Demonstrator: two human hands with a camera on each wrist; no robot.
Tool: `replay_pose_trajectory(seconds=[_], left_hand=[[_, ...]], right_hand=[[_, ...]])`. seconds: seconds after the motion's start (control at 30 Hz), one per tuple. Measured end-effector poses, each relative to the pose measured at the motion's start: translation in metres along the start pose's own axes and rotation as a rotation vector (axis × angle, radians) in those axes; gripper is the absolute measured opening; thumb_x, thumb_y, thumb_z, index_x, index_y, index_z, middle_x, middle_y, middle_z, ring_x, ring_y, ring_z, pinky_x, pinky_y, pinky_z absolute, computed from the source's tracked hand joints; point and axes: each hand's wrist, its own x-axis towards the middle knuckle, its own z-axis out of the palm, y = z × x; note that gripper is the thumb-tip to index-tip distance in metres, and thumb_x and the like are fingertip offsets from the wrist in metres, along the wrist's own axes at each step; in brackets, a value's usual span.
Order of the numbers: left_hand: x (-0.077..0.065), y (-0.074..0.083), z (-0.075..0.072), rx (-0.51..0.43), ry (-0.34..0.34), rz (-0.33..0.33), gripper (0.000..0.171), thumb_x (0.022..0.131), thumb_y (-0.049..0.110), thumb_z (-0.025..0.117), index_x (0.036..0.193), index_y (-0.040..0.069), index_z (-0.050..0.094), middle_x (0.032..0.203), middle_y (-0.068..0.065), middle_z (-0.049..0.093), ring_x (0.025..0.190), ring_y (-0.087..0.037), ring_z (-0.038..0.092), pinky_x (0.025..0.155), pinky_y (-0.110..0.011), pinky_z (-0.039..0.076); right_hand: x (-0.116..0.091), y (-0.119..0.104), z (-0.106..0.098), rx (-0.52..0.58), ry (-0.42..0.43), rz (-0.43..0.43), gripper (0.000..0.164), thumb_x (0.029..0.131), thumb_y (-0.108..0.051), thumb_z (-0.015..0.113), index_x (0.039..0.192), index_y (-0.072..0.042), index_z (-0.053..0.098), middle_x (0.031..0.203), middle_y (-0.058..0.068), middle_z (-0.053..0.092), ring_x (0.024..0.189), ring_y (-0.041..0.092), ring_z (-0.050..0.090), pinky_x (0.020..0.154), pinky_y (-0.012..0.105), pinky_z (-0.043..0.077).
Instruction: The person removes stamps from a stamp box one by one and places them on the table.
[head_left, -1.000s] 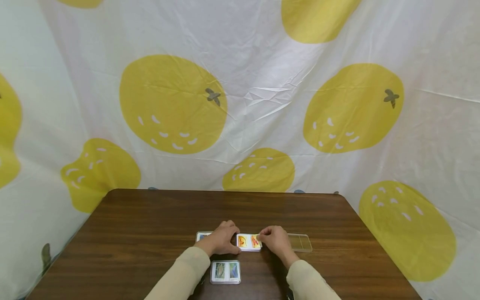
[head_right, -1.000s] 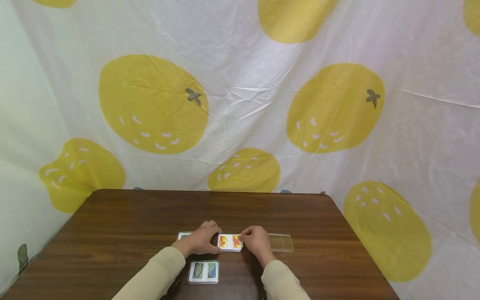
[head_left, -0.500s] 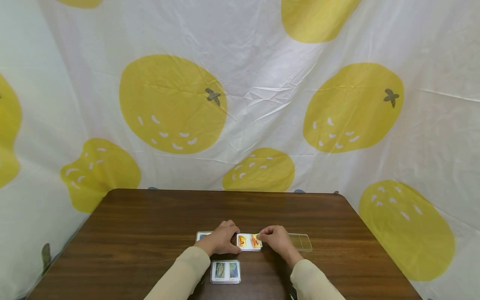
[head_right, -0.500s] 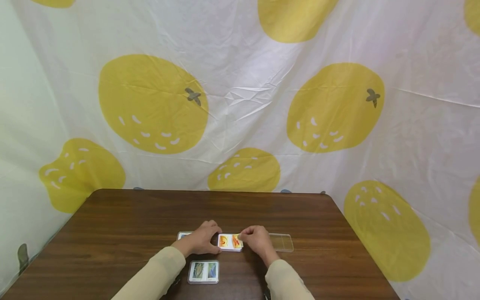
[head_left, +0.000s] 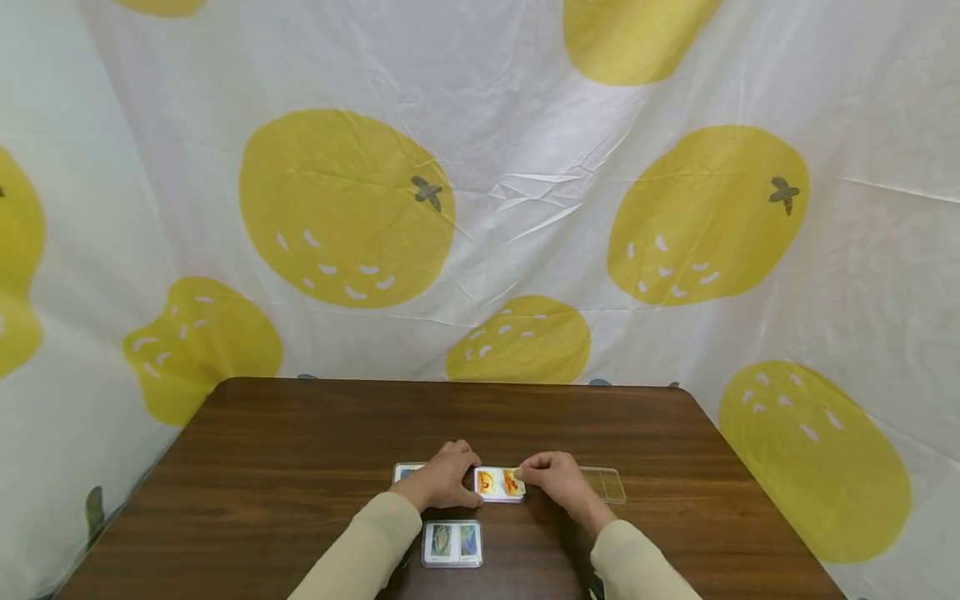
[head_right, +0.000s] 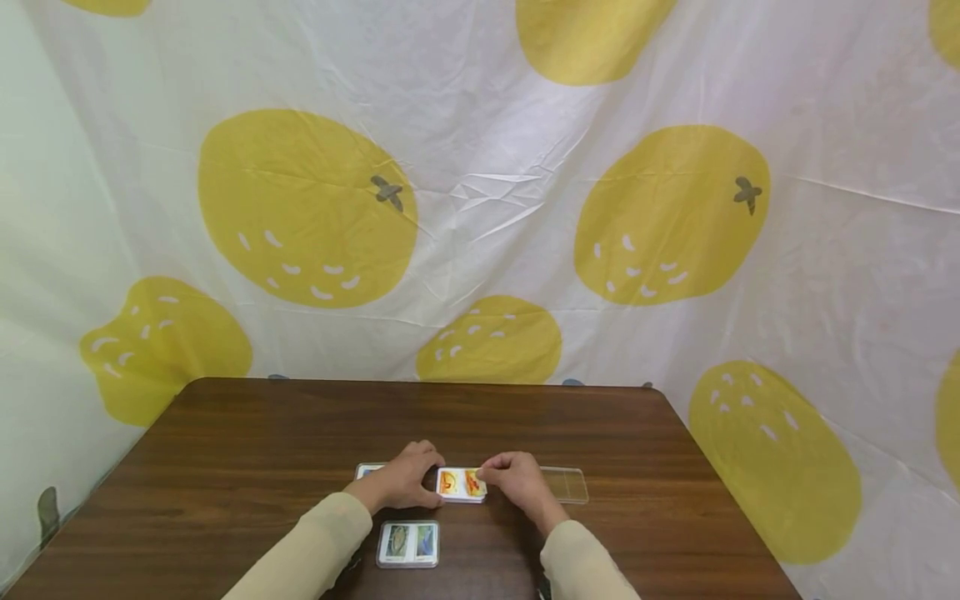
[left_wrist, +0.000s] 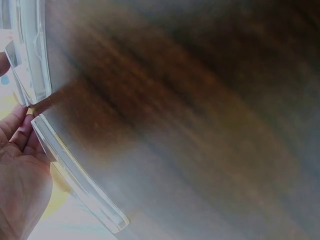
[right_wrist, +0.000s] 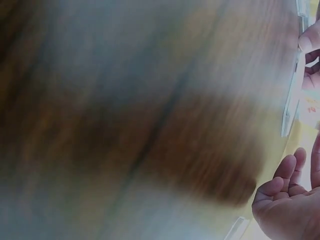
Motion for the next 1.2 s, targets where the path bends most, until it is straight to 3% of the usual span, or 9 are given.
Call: replay_pose_trajectory(seconds=[0.73,1.0,1.2], left_hand=[[-0.001,0.000,0.001,-0.001,0.008,0.011,0.056,0.081,0.031,0.081,0.125,0.004,0.061,0.122,-0.005,0.050,0.116,-0.024,0.045,0.096,-0.038,0.044],[-0.003,0.002,-0.001,-0.007,-0.004,-0.001,0.056,0.082,0.032,0.081,0.126,0.005,0.060,0.123,-0.005,0.050,0.118,-0.024,0.045,0.097,-0.038,0.044],[-0.002,0.001,0.000,-0.008,-0.006,-0.006,0.056,0.082,0.032,0.081,0.127,0.004,0.060,0.125,-0.006,0.050,0.119,-0.025,0.044,0.098,-0.038,0.043]], right_hand=[[-0.005,0.008,-0.025,0.008,0.060,0.017,0.011,0.084,-0.014,0.077,0.086,-0.003,0.075,0.086,0.003,0.069,0.079,0.016,0.054,0.071,0.032,0.041],[-0.007,0.014,-0.037,-0.020,0.085,0.060,0.011,0.085,-0.017,0.077,0.086,-0.006,0.075,0.077,-0.002,0.063,0.065,0.015,0.048,0.055,0.029,0.038],[-0.008,0.017,-0.042,-0.003,0.075,0.064,0.012,0.086,-0.015,0.076,0.087,-0.003,0.074,0.077,0.000,0.063,0.066,0.016,0.050,0.057,0.030,0.040]])
